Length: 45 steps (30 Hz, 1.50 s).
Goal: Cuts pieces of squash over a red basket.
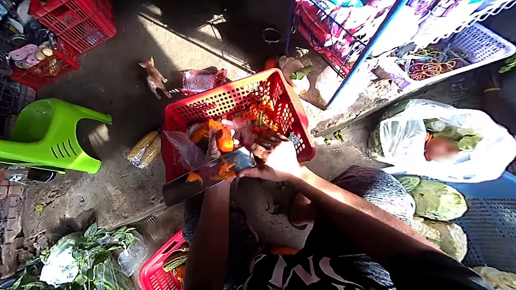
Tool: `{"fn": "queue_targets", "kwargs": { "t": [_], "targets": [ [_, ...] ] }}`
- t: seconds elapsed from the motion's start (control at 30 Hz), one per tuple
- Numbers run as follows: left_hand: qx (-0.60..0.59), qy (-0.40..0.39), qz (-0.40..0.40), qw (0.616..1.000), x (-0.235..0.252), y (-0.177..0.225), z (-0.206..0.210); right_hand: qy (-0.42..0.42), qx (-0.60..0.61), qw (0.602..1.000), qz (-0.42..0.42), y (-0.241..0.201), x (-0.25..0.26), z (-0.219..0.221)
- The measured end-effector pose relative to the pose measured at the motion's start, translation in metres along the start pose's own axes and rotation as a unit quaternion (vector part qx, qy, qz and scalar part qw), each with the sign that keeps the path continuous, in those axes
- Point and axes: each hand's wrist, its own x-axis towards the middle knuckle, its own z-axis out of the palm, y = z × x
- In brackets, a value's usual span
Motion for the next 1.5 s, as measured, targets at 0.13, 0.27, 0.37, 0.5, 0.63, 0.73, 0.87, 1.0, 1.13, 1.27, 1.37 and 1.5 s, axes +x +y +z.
{"fn": "queue_targets", "kwargs": {
  "t": [0.13,0.27,0.37,0.5,0.63,0.73,0.87,1.0,1.13,1.27,1.37,1.5],
  "targets": [
    [-0.062,0.094,-0.095,0.989,-0.001,-0.001,0.004,-0.006,-0.001,1.0,0.008,0.0,0.001,0.001],
    [-0.023,0.056,-0.098,0.993,0.001,-0.001,0.003,-0.003,0.0,1.0,0.019,0.001,0.001,0.0],
    [0.036,0.079,-0.11,0.99,-0.003,0.001,0.007,0.003,-0.002,1.0,0.019,0.002,0.0,0.0],
    [0.058,0.095,-0.091,0.99,-0.003,-0.004,0.004,0.002,0.0,1.0,0.011,0.002,-0.001,-0.001],
    [0.068,0.023,-0.037,0.997,0.001,-0.003,0.009,-0.003,0.002,1.0,0.008,0.001,0.0,-0.003],
    [0.035,0.004,-0.052,0.998,0.0,-0.001,0.017,0.002,0.008,1.0,0.013,0.001,0.0,-0.004],
    [0.082,0.085,-0.149,0.982,-0.006,-0.003,0.031,0.01,0.017,0.999,0.049,0.009,0.002,-0.007],
    [0.064,0.089,-0.154,0.982,-0.01,-0.004,0.027,-0.002,0.023,0.998,0.051,0.007,0.004,-0.013],
    [0.065,0.09,-0.143,0.984,-0.01,0.0,0.029,-0.021,0.043,0.998,0.047,0.0,0.002,-0.009],
    [0.105,0.122,-0.14,0.977,-0.009,0.003,0.038,-0.026,0.037,0.994,0.104,0.011,0.002,-0.004],
    [0.123,0.115,-0.123,0.978,-0.011,0.006,0.041,-0.016,0.028,0.993,0.114,0.012,0.003,-0.004],
    [0.135,0.102,-0.113,0.979,-0.011,0.006,0.039,-0.068,0.038,0.984,0.163,0.015,0.003,-0.009]
  ]
}}
